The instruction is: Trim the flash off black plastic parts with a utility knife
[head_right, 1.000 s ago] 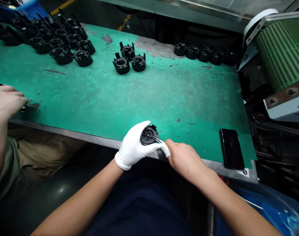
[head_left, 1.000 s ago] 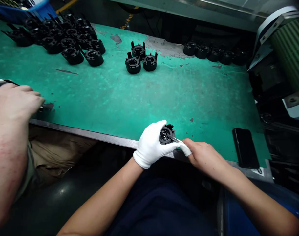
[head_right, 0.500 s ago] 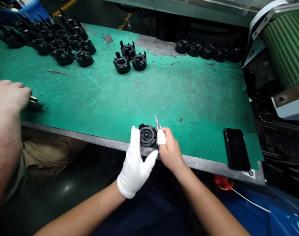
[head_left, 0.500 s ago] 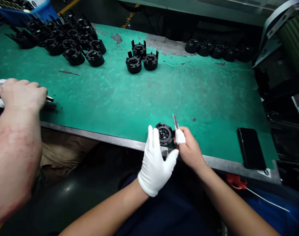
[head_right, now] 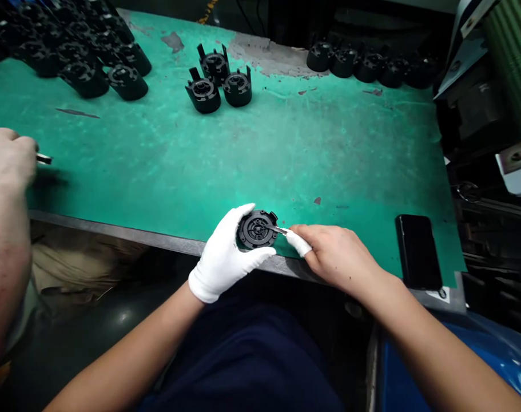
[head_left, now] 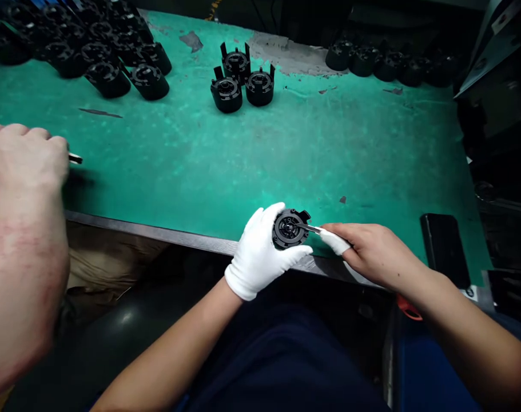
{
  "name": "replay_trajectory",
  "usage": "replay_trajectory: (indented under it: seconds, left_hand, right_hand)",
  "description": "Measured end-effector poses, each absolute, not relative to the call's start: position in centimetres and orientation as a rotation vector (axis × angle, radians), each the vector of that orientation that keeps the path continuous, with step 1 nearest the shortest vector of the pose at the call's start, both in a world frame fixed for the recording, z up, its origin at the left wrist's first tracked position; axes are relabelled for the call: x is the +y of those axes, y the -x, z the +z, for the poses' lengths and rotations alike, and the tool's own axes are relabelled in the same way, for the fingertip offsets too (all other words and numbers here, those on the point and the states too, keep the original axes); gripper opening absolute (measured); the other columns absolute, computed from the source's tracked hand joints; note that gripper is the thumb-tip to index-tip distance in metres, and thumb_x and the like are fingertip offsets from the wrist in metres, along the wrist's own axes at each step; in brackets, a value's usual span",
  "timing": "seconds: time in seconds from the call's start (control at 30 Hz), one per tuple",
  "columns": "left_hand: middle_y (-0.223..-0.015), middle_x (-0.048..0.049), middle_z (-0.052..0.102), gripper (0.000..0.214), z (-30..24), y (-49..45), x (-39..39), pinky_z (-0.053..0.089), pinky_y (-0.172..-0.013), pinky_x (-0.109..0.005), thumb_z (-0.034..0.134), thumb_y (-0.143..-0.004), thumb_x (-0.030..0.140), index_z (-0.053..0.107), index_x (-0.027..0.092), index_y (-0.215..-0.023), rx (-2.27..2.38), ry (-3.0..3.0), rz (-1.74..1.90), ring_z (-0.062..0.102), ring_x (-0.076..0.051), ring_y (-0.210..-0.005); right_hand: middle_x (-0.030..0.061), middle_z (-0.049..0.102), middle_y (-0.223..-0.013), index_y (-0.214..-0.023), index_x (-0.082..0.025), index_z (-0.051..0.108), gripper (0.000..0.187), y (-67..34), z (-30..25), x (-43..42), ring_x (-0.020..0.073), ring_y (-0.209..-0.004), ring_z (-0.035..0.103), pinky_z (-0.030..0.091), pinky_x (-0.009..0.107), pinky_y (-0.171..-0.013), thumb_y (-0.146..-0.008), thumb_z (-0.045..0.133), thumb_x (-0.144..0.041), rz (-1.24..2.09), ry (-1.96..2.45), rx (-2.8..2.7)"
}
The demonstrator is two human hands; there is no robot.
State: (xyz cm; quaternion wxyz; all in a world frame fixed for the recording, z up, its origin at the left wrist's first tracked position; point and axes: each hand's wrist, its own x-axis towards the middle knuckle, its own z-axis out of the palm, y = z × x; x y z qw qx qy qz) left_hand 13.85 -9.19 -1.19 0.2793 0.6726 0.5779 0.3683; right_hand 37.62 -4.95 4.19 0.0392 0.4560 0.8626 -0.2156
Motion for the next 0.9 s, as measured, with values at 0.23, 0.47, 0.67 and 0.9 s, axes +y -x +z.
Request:
replay_trajectory:
  seconds: [0.23, 0.47, 0.67, 0.9]
  left_hand:
    - [-0.138, -0.0149, 0.058, 0.09, -1.1, -14.1, -9.5, 0.043, -0.115, -0.052, 0.078, -0.071, 0.066, 0.044, 0.019, -0.14, 1.545, -1.783, 1.012, 0.056, -0.034, -0.129]
    - [-0.136, -0.0135, 0.06, 0.086, -1.1, -14.2, -9.5, 0.045, -0.113, -0.05, 0.079, -0.071, 0.065, 0.046, 0.02, -0.137, 1.553, -1.758, 1.045, 0.058, -0.033, -0.127]
    - [-0.134, -0.0134, 0.061, 0.085, -1.1, -14.6, -9.8, 0.046, -0.112, -0.049, 0.079, -0.071, 0.065, 0.048, 0.02, -0.136, 1.555, -1.731, 1.086, 0.059, -0.032, -0.126]
    - [-0.14, -0.0157, 0.059, 0.079, -1.8, -15.5, -10.1, 0.047, -0.112, -0.046, 0.082, -0.068, 0.064, 0.052, 0.019, -0.125, 1.704, -1.68, 1.181, 0.058, -0.031, -0.129]
  right_hand:
    - [0.0028, 0.075, -0.121, -0.129, -0.029, 0.065, 0.039, -37.7, 4.6, -5.4, 0.025, -0.101, 0.073, 0.055, 0.034, -0.082, -0.095, 0.048, -0.022, -0.67, -1.338, 2.672]
    - [0.0057, 0.075, -0.121, -0.124, -0.026, 0.069, 0.036, -37.1, 4.5, -7.8, 0.0267, -0.103, 0.073, 0.057, 0.037, -0.085, -0.097, 0.045, -0.024, -0.806, -1.528, 2.669]
    - [0.0094, 0.073, -0.123, -0.128, -0.021, 0.066, 0.04, -36.3, 4.1, -8.7, 0.0296, -0.105, 0.072, 0.055, 0.04, -0.087, -0.096, 0.043, -0.022, -0.82, -1.601, 2.613]
    - [-0.0004, 0.076, -0.101, -0.109, -0.029, 0.068, 0.031, -35.1, 5.7, -8.3, 0.0207, -0.091, 0.07, 0.051, 0.027, -0.074, -0.091, 0.046, -0.017, -1.53, -1.639, 2.331]
